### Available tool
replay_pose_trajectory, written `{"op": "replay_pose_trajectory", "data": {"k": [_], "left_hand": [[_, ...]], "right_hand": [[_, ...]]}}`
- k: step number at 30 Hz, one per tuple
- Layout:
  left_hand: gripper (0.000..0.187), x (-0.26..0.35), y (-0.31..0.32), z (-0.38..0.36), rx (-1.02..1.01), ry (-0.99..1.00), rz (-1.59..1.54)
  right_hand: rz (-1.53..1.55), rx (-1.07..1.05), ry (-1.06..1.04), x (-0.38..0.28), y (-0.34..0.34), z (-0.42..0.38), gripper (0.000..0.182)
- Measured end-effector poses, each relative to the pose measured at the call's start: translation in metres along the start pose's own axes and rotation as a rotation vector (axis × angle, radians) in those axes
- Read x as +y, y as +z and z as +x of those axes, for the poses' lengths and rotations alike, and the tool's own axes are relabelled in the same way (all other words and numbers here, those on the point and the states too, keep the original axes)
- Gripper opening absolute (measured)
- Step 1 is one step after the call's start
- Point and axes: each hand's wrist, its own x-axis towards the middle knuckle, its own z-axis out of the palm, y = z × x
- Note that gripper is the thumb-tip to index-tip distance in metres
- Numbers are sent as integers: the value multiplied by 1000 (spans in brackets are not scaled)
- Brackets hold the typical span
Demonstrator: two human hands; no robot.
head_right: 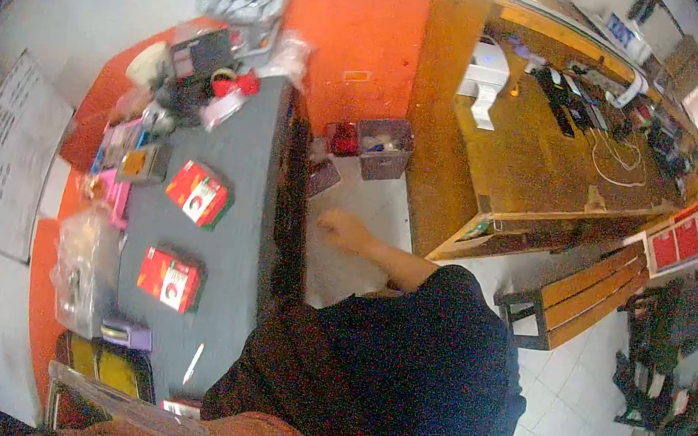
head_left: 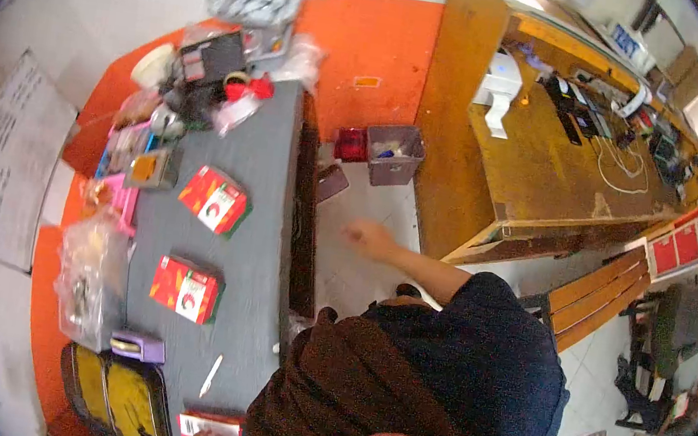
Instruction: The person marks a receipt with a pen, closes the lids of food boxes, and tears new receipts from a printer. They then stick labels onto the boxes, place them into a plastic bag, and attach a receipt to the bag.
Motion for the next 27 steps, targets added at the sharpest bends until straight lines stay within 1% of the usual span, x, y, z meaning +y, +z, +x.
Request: {"op": "replay_pose_trajectory", "data": {"k": [1,2,3,4,5,7,9,13,16,18,19,20,21,22,23,24,25,26,27], "left_hand": [[73,-2,-1,13,-45,-49,-128],[71,-8,-3,27,-88,-94,-258],[69,-19,-6,40,-129,-136,-390],[67,-36,-8,55,-170,-175,-526],[66,-57,-9,69,-210,-209,-663],[62,-103,-13,98,-287,-272,-935],[58,-150,-14,128,-358,-331,-1208],[50,-241,-13,170,-496,-401,-1748],[44,-294,2,200,-612,-443,-2132],[41,-326,8,219,-716,-481,-2386],[39,-339,4,236,-769,-506,-2513],[37,-351,0,252,-820,-531,-2638],[35,-367,21,251,-869,-557,-2763],[36,-373,-7,285,-412,-757,-3071],[35,-446,-4,326,-229,-817,-3128],[33,-503,6,366,51,-567,-3344],[32,-569,14,397,375,-465,-3469],[32,-622,18,420,715,-320,-3455],[30,-662,10,445,1053,-51,-3441]], "right_hand": [[15,242,226,51,-18,-12,19],[-65,419,409,68,-60,-15,17],[-134,721,400,102,-89,-22,14],[7,842,567,133,-123,-28,14],[-41,935,708,164,-157,-34,15],[-117,940,860,210,-222,-38,27],[18,981,823,253,-272,-37,33],[-68,1006,759,317,-346,-7,34],[-81,967,719,336,-378,14,34],[-531,937,474,339,-390,27,34],[-522,931,468,346,-392,32,34],[-491,879,369,350,-391,33,34],[-458,827,273,354,-389,34,34],[-361,821,358,357,-384,36,35],[-357,818,355,354,-383,37,35],[-179,829,334,350,-383,35,35],[-2,838,313,345,-385,34,35],[-118,803,360,347,-388,31,38],[-122,801,357,348,-391,29,38]]}}
